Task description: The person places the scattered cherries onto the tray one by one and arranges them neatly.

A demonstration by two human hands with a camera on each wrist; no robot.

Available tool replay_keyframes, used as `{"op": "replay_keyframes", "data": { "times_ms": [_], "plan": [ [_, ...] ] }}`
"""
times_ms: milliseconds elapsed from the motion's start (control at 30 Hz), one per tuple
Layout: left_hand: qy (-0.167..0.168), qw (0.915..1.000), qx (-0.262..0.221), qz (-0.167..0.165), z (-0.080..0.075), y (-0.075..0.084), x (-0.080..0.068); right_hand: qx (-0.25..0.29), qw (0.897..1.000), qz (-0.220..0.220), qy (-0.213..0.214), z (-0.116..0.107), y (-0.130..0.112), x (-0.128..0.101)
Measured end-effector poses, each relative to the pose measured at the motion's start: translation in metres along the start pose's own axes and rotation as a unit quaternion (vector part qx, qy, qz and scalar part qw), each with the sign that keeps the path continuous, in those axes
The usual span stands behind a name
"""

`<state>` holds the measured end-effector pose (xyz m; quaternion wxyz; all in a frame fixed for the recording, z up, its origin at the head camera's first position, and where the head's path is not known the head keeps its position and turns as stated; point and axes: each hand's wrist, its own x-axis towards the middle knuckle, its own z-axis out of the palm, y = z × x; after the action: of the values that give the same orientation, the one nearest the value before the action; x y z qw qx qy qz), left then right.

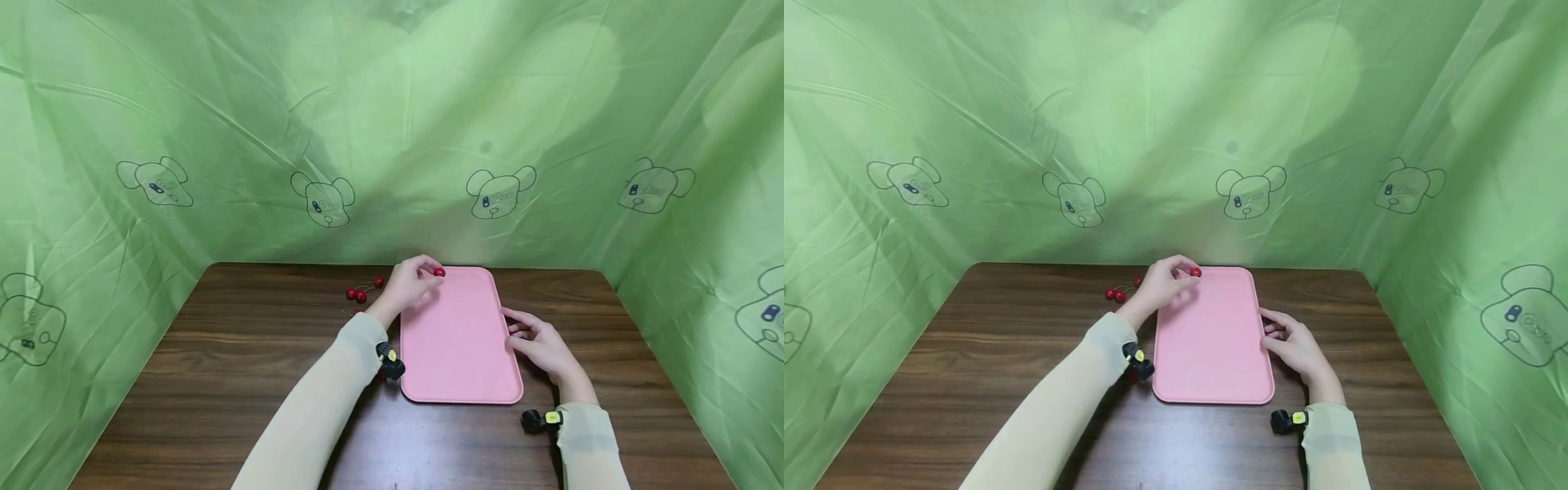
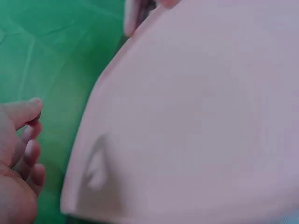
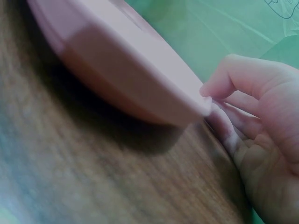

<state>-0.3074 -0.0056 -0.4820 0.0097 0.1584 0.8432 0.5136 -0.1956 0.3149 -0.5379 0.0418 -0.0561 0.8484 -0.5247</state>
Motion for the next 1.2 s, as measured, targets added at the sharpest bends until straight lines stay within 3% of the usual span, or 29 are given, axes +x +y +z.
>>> {"op": "replay_keyframes", "data": {
  "times_ms": [167,300,500,667,967,1200],
  "plan": [
    [-0.019,0.9998,-0.006,-0.008,0.035,0.003,0.003,0.000,1.000,0.007,0.000,-0.002,0.001,-0.001],
    [-0.031,0.9994,-0.006,0.011,0.060,0.005,0.005,-0.003,1.000,0.001,-0.001,-0.002,0.002,0.000],
    [-0.027,0.9992,-0.021,0.019,0.088,0.005,0.009,0.014,1.000,-0.011,-0.007,-0.001,0.001,0.000],
    [-0.025,0.9996,-0.004,0.012,0.102,0.006,0.008,0.019,1.000,-0.014,-0.007,-0.001,0.000,0.001],
    [-0.020,0.9959,0.071,0.053,0.117,0.007,0.009,0.018,1.000,-0.008,-0.005,-0.004,-0.001,-0.001],
    [-0.012,0.9864,0.145,0.076,0.120,0.002,0.010,0.021,1.000,-0.010,-0.001,-0.002,0.001,0.002]
  ]
}}
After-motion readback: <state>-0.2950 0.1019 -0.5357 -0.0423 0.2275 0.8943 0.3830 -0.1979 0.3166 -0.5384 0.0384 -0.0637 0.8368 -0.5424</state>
